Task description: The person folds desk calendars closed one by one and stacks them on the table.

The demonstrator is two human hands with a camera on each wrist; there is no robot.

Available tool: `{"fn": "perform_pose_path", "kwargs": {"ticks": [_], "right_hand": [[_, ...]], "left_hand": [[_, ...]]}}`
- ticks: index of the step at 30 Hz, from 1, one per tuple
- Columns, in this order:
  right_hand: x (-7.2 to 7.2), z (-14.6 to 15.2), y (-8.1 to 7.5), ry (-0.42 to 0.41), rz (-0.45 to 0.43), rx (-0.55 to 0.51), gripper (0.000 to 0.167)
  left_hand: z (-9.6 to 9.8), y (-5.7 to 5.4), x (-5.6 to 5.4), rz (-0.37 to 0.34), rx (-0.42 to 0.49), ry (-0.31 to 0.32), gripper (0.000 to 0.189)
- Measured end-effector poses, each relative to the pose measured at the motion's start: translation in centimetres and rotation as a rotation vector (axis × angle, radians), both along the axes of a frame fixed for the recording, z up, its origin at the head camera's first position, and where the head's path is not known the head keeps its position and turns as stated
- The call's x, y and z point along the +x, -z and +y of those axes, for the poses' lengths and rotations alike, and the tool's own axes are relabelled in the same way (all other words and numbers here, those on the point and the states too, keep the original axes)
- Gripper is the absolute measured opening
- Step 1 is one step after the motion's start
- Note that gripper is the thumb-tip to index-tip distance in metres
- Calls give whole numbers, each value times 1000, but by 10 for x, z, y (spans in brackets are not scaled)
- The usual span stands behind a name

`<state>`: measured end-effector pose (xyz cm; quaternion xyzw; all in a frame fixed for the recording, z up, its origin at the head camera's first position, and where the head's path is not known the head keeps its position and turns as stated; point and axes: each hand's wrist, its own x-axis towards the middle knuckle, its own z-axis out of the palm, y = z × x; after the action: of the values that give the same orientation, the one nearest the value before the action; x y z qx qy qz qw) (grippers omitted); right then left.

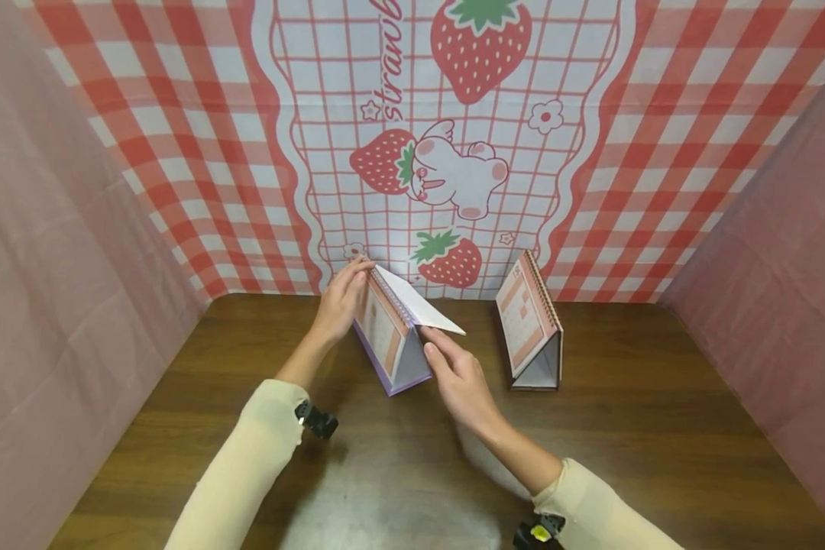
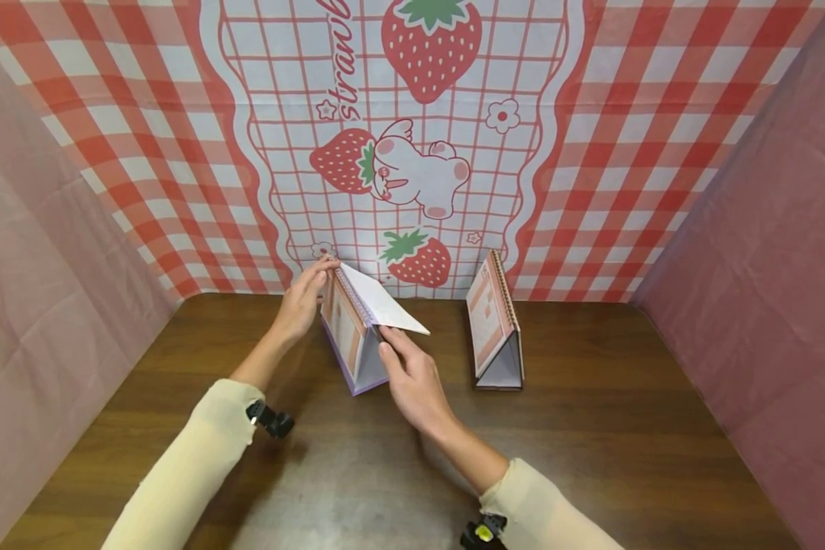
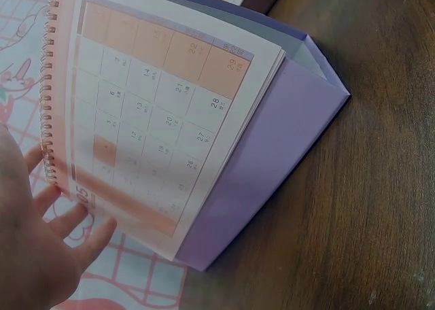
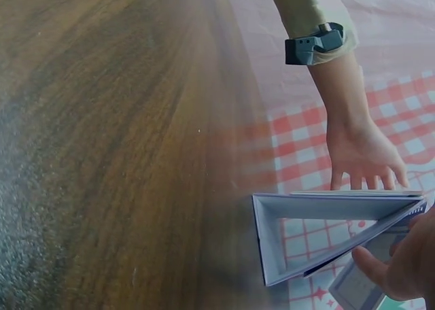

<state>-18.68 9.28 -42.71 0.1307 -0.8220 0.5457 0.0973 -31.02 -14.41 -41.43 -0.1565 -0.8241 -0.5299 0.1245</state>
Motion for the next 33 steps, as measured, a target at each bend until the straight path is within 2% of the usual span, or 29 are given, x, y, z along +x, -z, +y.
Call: {"fn": "perform_pose_path", "kwargs": {"ticks": [10,17,33], "right_hand": [[-2,1,-8,-1,24,2,44],[-3,2,-12,-4,56,3,43],[-4,1,-23,4,72,-7,40]], "left_hand": [[1,0,0,2,20,-8,47],[0,-1,1,-24,12,1,48],[-3,0,-1,-10,4,9,52]]}}
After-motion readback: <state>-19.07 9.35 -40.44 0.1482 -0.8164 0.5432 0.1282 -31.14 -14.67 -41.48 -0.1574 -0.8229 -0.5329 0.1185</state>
